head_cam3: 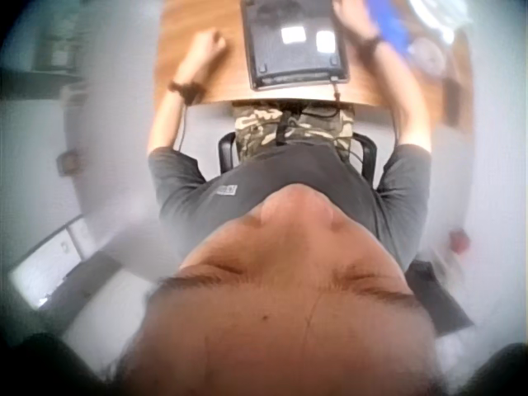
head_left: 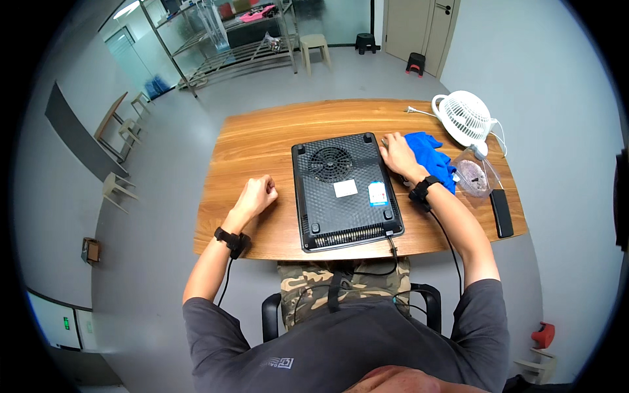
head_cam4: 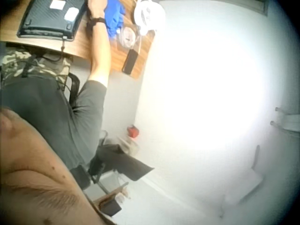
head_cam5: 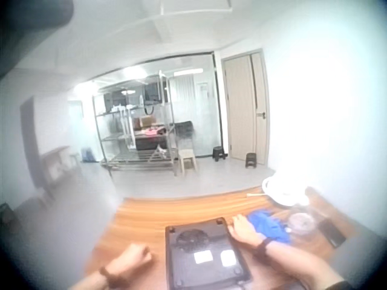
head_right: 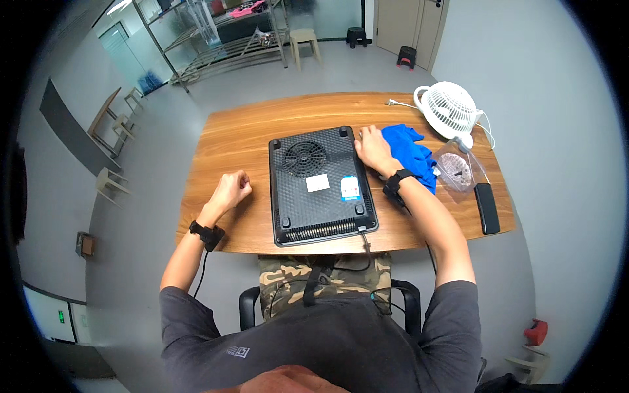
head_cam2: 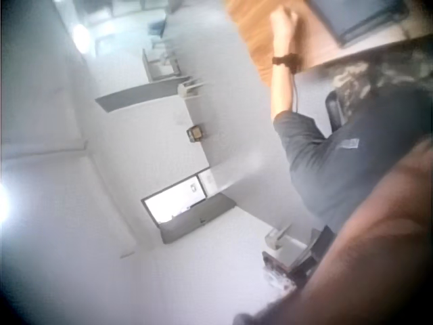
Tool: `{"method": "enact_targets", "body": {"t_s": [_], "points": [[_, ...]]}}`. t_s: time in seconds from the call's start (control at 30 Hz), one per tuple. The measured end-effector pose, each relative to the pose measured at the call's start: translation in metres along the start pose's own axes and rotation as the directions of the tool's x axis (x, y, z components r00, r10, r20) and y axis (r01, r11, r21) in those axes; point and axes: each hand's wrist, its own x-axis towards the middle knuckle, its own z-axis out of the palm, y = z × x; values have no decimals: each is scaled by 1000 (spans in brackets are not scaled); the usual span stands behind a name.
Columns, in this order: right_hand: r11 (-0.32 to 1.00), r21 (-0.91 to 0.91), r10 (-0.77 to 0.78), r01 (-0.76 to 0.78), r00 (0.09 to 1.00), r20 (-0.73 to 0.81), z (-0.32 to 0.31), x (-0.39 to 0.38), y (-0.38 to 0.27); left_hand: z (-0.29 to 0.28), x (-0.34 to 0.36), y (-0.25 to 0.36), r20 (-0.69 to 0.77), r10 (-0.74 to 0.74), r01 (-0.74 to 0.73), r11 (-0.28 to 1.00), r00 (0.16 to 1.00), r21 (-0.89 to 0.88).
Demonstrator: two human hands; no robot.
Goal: The person uses a screwdriver to remove and tighten screws on the internal components of a disassembled electronic device. They handle a circuit board and a fan assembly, then flip the device over to secure the back cover with additional screws.
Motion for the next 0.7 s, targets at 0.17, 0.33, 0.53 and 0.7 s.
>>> {"method": "enact_targets", "body": {"t_s": [0.17,0.33,0.53,0.7], "points": [[968,-231,131,-100,984,123,-16,-28,16,7,11,30,15,-5,6,998,1000,-65],[914,-401,187,-60,940,285,-20,-48,6,10,15,56,12,35,-33,988,999,-153],[971,-238,13,8,996,87,-19,-55,28,15,3,62,67,43,-24,965,997,-260],[984,98,-142,146,989,-41,-91,-41,-4,8,-21,62,245,110,-34,956,963,-293]]}}
